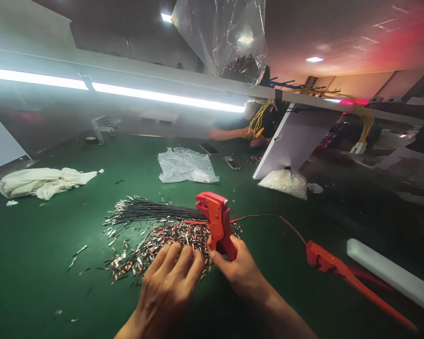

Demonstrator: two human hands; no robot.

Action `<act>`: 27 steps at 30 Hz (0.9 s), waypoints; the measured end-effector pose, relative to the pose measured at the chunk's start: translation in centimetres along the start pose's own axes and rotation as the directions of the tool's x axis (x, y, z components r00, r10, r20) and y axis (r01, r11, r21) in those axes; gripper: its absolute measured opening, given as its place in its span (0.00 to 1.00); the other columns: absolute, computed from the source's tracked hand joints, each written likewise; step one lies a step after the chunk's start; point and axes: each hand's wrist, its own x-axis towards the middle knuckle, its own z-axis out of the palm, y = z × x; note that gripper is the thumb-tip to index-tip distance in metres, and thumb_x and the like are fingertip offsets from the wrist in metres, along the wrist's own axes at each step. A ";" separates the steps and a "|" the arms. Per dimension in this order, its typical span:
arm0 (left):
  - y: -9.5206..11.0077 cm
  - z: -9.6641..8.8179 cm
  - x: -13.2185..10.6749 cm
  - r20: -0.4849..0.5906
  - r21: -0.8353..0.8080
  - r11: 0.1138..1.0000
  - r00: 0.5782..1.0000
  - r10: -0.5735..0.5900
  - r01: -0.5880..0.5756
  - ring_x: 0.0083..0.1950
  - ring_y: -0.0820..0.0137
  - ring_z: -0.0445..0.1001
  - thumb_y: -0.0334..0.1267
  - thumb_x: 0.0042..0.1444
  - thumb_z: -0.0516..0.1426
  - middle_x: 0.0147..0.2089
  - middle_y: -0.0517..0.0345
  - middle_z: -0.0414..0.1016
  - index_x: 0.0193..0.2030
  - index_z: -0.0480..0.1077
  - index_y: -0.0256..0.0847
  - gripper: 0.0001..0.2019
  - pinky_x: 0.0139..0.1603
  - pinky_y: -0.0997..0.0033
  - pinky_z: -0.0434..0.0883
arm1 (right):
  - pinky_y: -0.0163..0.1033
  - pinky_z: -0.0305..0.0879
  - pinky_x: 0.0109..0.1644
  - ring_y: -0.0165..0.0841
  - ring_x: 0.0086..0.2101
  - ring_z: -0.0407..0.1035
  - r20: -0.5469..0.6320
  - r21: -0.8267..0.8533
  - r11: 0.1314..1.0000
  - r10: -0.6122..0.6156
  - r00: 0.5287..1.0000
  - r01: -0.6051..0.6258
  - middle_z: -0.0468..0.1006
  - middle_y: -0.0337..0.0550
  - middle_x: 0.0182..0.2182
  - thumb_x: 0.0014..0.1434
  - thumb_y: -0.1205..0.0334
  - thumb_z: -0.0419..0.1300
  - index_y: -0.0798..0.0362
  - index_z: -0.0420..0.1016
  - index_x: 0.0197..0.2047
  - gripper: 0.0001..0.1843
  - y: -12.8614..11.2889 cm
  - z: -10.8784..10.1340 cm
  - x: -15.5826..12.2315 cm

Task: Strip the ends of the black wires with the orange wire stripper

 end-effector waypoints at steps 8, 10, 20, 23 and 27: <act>-0.4 -0.5 0.1 -0.011 -0.050 0.999 1.000 -0.002 0.002 0.36 0.67 0.70 0.25 0.60 0.52 0.30 0.57 0.74 0.38 0.71 0.36 0.08 0.43 0.63 0.67 | 0.38 0.66 0.33 0.31 0.28 0.67 0.079 0.319 0.942 0.085 0.993 -0.106 0.70 0.37 0.27 0.52 0.60 0.65 0.54 0.70 0.36 0.10 -0.3 -0.9 -0.2; -0.7 -0.6 0.0 -0.045 -0.092 0.995 0.998 -0.039 0.035 0.35 0.67 0.70 0.24 0.58 0.55 0.30 0.57 0.75 0.39 0.71 0.35 0.06 0.42 0.64 0.68 | 0.38 0.66 0.34 0.33 0.28 0.68 0.131 0.423 0.897 0.084 0.988 -0.132 0.71 0.38 0.27 0.52 0.61 0.66 0.54 0.71 0.37 0.10 -0.3 -1.0 -0.4; -3.0 -2.9 0.9 -0.194 0.079 0.996 0.981 -0.026 0.042 0.30 0.71 0.67 0.21 0.51 0.60 0.31 0.56 0.75 0.44 0.73 0.34 0.14 0.28 0.73 0.63 | 0.49 0.70 0.45 0.37 0.33 0.75 0.491 0.602 0.690 0.078 0.868 -0.403 0.77 0.42 0.32 0.50 0.66 0.65 0.56 0.74 0.44 0.16 0.3 0.6 -1.6; -2.8 -2.6 0.9 -0.142 0.048 0.997 0.988 -0.057 0.064 0.28 0.73 0.68 0.21 0.53 0.59 0.29 0.58 0.74 0.43 0.71 0.34 0.11 0.27 0.74 0.63 | 0.55 0.67 0.49 0.40 0.36 0.76 0.527 0.601 0.670 0.079 0.846 -0.436 0.78 0.44 0.34 0.50 0.68 0.63 0.55 0.74 0.46 0.17 0.4 0.8 -1.9; -1.7 -2.0 0.9 -0.115 -0.109 0.987 0.984 -0.135 0.123 0.26 0.73 0.70 0.31 0.59 0.58 0.29 0.57 0.74 0.46 0.67 0.33 0.09 0.26 0.75 0.66 | 0.46 0.68 0.46 0.39 0.37 0.76 0.426 0.618 0.699 0.087 0.900 -0.360 0.80 0.43 0.35 0.47 0.73 0.60 0.54 0.75 0.45 0.20 0.1 1.0 -1.8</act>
